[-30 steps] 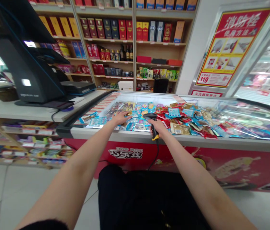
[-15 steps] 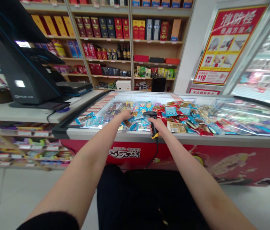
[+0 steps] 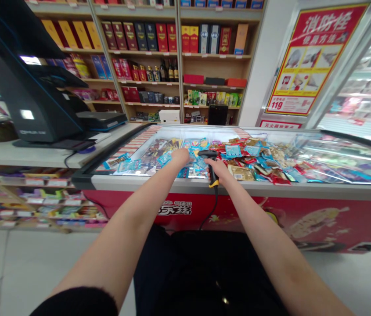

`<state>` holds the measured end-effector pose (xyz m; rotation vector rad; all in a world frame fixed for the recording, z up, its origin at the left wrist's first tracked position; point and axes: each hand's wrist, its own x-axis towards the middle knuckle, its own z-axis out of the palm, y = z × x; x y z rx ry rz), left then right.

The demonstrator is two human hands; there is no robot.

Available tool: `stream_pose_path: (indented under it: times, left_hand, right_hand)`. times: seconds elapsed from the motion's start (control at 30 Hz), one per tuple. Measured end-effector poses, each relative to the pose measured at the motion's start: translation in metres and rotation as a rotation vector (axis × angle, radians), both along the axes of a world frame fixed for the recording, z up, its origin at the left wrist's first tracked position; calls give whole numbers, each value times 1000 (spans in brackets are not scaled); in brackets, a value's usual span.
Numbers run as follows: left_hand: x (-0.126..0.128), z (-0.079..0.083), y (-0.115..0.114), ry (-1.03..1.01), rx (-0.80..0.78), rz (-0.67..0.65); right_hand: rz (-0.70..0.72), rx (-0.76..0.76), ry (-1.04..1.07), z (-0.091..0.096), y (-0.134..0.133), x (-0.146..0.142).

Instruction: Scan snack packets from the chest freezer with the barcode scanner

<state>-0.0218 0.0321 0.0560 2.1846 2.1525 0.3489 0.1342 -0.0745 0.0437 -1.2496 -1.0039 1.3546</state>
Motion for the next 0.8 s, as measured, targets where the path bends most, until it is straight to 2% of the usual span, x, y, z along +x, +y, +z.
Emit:
stream_pose_path:
  times: [0.1, 0.27, 0.43, 0.6, 0.8]
  left_hand:
    - [2, -2, 5, -31, -18, 4]
    - [0, -5, 13, -25, -80, -70]
    - [-2, -12, 16, -185, 51, -49]
    - [2, -17, 18, -481, 149, 26]
    - [21, -15, 22, -1117, -33, 147]
  right_hand:
    - [-1, -2, 0, 1, -2, 1]
    - [-9, -10, -1, 2, -2, 2]
    - [-5, 1, 2, 0, 2, 4]
    - [-7, -2, -7, 1, 1, 7]
    - [-29, -14, -47, 12, -3, 13]
